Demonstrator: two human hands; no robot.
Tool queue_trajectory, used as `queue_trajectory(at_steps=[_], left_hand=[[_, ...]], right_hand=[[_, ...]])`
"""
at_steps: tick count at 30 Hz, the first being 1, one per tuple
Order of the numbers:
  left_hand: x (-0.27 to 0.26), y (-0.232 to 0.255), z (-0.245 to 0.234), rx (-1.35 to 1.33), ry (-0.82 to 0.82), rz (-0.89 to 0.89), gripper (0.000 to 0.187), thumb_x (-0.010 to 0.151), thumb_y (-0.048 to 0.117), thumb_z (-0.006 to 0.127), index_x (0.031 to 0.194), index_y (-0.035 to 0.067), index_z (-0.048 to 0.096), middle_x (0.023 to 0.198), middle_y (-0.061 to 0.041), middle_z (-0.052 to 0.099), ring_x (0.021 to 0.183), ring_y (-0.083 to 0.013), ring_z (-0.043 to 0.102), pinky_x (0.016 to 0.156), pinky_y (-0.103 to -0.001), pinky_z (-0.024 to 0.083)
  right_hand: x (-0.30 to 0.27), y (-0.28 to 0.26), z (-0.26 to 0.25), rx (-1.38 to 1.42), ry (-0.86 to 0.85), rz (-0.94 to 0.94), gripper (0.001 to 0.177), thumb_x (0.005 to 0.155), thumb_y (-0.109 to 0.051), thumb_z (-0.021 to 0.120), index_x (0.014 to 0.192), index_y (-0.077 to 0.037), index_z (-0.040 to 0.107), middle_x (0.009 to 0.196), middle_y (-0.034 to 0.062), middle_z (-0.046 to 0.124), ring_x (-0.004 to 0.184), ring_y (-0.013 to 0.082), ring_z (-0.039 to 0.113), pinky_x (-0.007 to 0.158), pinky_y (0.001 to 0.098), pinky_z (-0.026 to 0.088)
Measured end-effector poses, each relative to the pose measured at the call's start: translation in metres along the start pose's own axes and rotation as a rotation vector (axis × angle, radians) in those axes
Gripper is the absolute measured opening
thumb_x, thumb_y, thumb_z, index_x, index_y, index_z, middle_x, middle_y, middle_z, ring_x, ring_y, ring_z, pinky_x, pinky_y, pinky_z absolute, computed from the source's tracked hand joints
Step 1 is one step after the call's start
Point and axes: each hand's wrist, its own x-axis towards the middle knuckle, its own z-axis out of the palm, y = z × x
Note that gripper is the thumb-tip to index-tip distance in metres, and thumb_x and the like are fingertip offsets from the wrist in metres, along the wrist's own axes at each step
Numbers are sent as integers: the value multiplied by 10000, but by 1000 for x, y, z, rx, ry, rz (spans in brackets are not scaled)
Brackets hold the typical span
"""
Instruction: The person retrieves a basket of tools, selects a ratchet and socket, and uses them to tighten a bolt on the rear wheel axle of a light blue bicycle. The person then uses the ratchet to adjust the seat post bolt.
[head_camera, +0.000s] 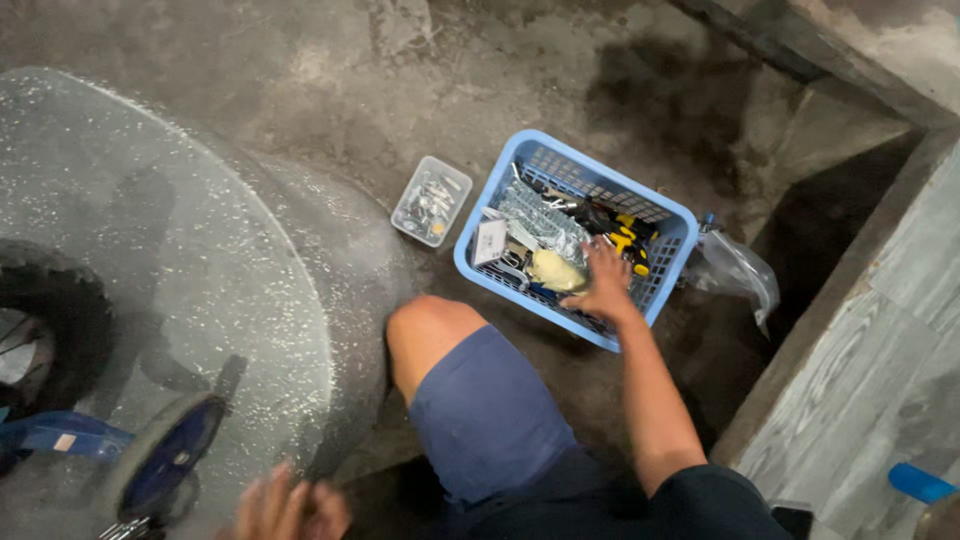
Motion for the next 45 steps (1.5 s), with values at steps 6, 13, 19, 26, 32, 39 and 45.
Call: queue_trajectory(at_steps=[6, 13, 19, 26, 32, 39, 45], left_hand=[[144, 107, 46, -698, -386, -27, 369, 838, 149, 693, 1183, 22, 670, 1215, -152, 694, 1139, -347, 635, 1023, -453, 454], [188, 231, 206, -769, -636, -114, 604, 861, 188, 712, 1396, -14, 520, 1451, -238, 514, 1291, -417, 506, 1138, -519, 345], [143, 251, 276, -627, -700, -199, 738, 742, 116, 736, 1422, -7, 477, 1570, -257, 339, 1455, -450, 314, 1192, -542, 262], [150, 234, 306, -507, -640, -401, 763, 737, 55, 739, 1430, -5, 427, 1561, -247, 355, 1423, -447, 347, 1143, -562, 297], [141, 234, 316, -522, -652, -563, 784, 809, 70, 735, 1518, 4, 404, 1324, -176, 529, 1258, -390, 515, 1041, -528, 397], [143, 226, 313, -531, -660, -603, 593, 803, 108, 768, 1357, 83, 557, 1268, -184, 544, 1217, -404, 532, 993, -529, 433], [148, 229, 314, -562, -642, -750, 623, 810, 94, 754, 1385, 51, 517, 1366, -194, 495, 1268, -409, 508, 996, -532, 424]], right_hand=[[4, -18, 17, -76, 131, -63, 1184, 599, -365, 920, 1577, -124, 298, 1673, 132, 222, 1524, 423, 211, 1206, 644, 177], [14, 20, 21, 147, 268, -27, 817, 744, -246, 829, 1503, -157, 543, 1436, 130, 630, 1277, 337, 616, 1076, 453, 490], [28, 96, -39, 554, 507, 313, 547, 828, -118, 717, 1372, -65, 687, 1104, 118, 760, 943, 156, 685, 880, 306, 564], [18, 77, -109, 894, 810, -15, 548, 894, 22, 648, 1438, 44, 593, 1275, 132, 689, 1131, 178, 677, 1025, 311, 542], [60, 69, -136, 61, 842, -152, 691, 812, 70, 678, 1494, -15, 599, 1452, 229, 636, 1347, 404, 624, 1160, 459, 465], [152, 103, -90, -295, 665, -125, 505, 845, -18, 674, 1340, -113, 715, 1417, 125, 679, 1276, 365, 646, 1095, 531, 438], [139, 98, -57, 128, 712, -238, 363, 864, 35, 596, 1202, -23, 714, 1216, 206, 700, 1103, 402, 672, 967, 466, 547]])
